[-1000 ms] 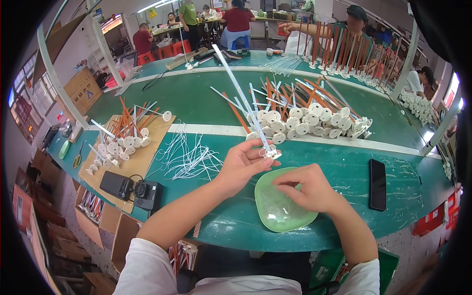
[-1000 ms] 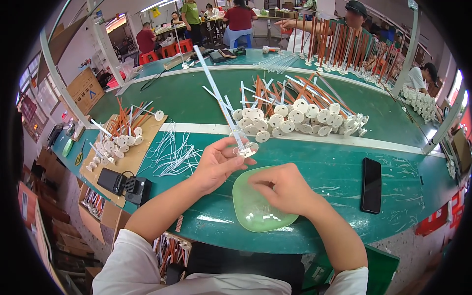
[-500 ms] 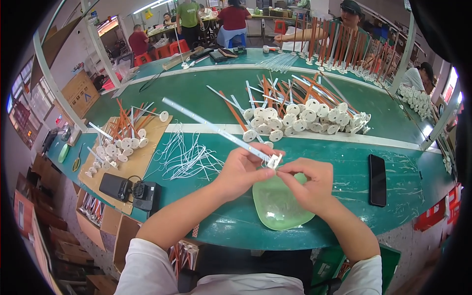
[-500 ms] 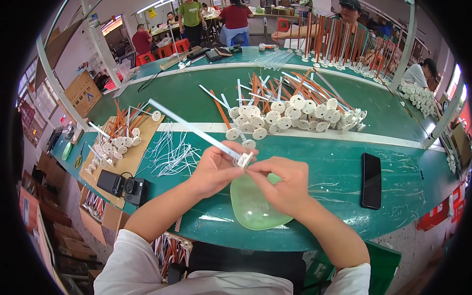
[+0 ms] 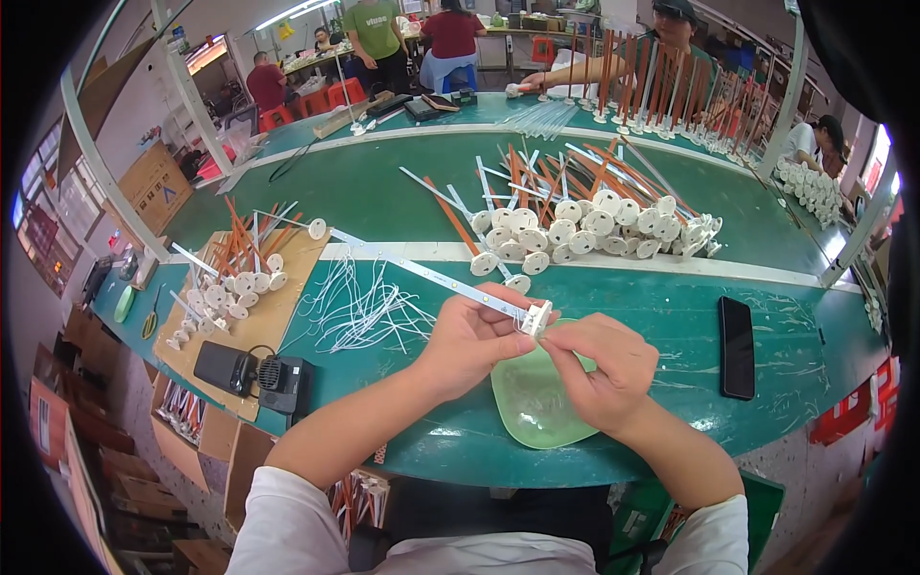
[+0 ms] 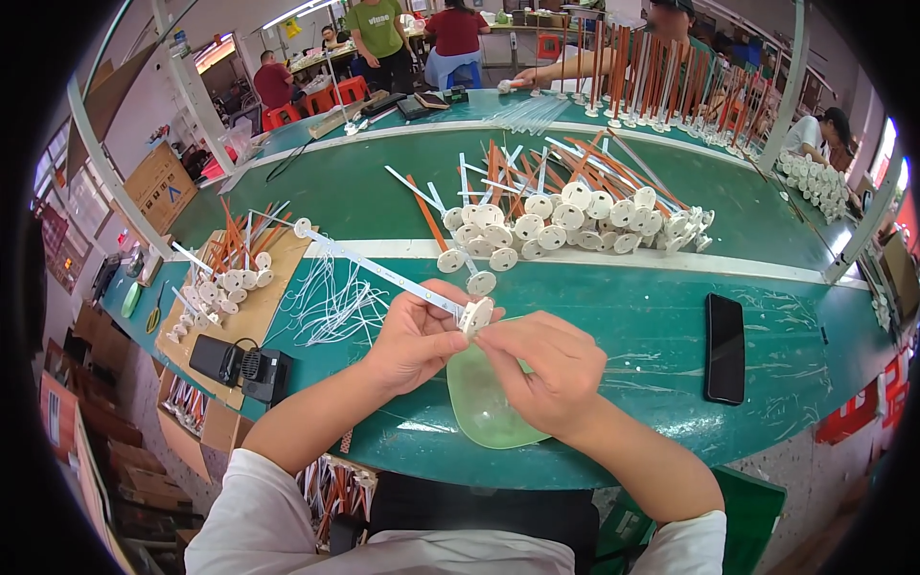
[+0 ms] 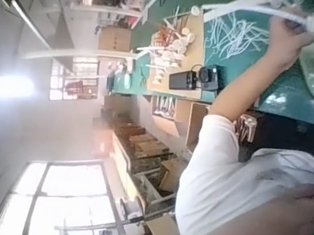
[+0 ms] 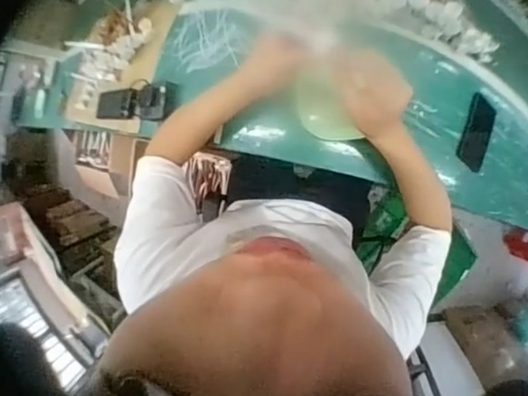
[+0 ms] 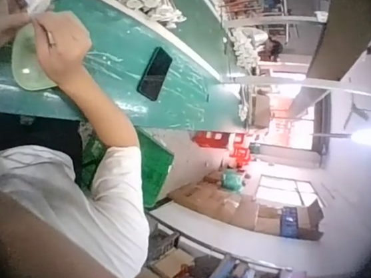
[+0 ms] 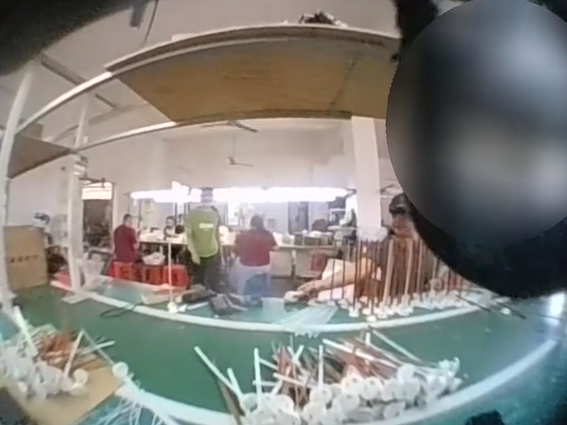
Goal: The recorder is manually assembling small white plastic components with wires and thin strips at a factory workstation.
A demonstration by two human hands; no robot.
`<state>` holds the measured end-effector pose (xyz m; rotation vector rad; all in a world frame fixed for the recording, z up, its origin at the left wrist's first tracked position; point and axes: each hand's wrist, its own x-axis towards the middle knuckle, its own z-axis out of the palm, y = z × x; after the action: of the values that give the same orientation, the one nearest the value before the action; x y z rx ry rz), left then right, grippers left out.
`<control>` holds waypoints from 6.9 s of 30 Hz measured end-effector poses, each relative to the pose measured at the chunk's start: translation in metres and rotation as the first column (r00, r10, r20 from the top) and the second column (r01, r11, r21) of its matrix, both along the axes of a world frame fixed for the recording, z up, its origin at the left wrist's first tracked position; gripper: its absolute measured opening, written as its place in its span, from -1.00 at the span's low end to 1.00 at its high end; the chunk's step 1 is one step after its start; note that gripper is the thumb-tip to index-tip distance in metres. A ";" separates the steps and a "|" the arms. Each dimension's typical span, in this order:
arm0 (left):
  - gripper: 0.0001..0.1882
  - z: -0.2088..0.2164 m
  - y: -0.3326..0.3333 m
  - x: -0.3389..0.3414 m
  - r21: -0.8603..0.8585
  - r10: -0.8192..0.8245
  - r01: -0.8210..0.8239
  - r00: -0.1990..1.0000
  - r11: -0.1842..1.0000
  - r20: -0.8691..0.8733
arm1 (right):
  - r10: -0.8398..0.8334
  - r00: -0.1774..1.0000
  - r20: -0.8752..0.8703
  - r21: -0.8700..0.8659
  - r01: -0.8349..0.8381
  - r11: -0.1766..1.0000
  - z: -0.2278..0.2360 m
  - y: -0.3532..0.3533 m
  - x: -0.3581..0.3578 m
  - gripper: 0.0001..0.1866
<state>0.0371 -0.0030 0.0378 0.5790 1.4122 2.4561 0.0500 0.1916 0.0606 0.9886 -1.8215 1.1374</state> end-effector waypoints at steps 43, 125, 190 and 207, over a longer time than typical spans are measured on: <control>-0.58 0.000 -0.008 -0.005 0.156 -0.021 0.022 1.000 0.988 -0.010 | 0.044 0.983 0.176 0.058 -0.055 0.997 0.004 0.004 -0.007 -0.91; -0.58 -0.002 -0.022 -0.088 -0.664 -0.169 -0.738 0.675 -0.123 -0.719 | 0.003 0.988 0.157 0.198 -0.034 0.980 -0.021 0.015 -0.027 -0.93; -0.80 -0.009 -0.007 0.007 -0.418 0.128 -0.700 0.584 0.579 -0.801 | 0.134 0.781 0.609 0.583 -0.556 0.592 -0.008 0.020 -0.019 -0.76; -0.73 -0.003 -0.010 0.012 -0.444 0.116 -0.611 0.663 0.656 -0.740 | 0.006 0.753 0.658 0.229 -0.208 0.951 0.007 0.011 -0.011 -0.84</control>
<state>0.0491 -0.0126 0.0347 1.1091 2.8131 1.7544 0.0387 0.2030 0.0675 0.9307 -2.5830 1.4380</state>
